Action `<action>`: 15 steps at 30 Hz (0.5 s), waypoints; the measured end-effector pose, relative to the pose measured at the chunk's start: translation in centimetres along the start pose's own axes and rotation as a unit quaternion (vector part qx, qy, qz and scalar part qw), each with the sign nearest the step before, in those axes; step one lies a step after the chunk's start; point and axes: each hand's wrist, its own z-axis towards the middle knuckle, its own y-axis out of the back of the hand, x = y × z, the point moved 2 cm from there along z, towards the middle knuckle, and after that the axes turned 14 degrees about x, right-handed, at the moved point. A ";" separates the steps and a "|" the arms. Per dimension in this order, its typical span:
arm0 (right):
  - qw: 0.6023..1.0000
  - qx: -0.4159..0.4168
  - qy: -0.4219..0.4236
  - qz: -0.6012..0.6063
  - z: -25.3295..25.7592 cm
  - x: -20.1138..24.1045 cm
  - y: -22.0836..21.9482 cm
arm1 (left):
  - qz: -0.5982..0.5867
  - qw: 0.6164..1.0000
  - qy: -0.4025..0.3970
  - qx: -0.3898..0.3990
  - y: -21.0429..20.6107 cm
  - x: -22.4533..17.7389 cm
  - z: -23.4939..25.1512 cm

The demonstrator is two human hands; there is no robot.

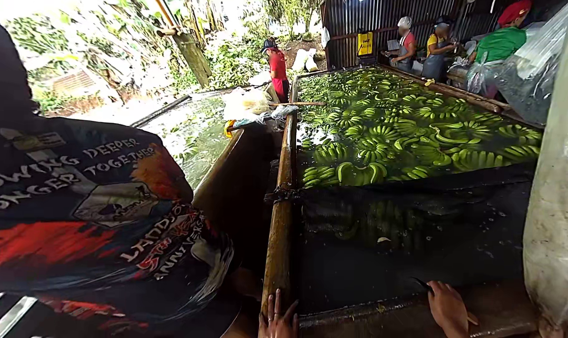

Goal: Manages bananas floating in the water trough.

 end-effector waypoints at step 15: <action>0.999 0.008 -0.031 -0.015 0.1 0.2 0.1 | 0.065 0.997 0.041 0.029 -0.7 0.0 0.9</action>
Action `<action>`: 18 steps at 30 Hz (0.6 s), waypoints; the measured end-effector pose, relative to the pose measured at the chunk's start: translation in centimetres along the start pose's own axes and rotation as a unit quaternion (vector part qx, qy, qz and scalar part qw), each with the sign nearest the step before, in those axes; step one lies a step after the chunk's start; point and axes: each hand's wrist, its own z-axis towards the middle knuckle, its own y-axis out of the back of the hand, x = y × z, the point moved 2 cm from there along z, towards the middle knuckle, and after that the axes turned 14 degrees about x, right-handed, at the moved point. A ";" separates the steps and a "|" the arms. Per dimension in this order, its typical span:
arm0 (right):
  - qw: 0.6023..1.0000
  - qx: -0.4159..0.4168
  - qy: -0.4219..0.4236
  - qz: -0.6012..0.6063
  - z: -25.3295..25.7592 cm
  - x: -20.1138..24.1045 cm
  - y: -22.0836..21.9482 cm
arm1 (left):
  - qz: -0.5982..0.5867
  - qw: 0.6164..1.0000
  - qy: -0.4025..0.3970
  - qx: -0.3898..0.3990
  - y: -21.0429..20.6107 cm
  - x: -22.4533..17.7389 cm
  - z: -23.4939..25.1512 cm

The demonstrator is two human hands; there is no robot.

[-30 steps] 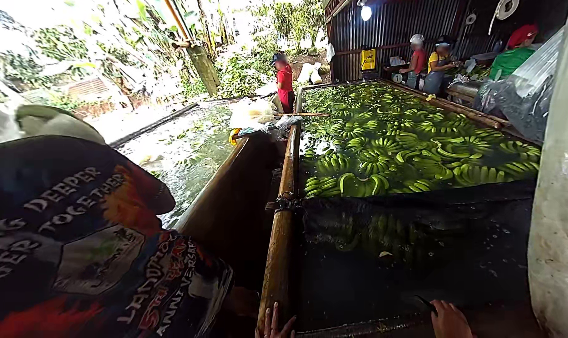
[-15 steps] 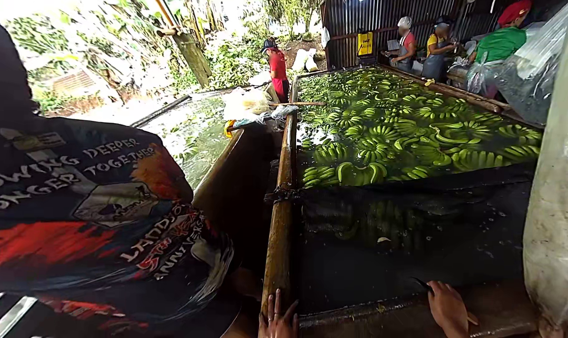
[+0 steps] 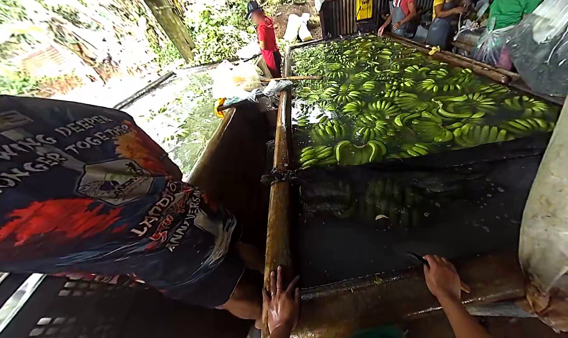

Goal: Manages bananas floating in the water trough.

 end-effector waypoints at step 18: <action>0.999 0.047 -0.009 0.004 -0.2 0.3 0.9 | 0.001 1.000 -0.003 0.001 0.2 -0.1 -0.1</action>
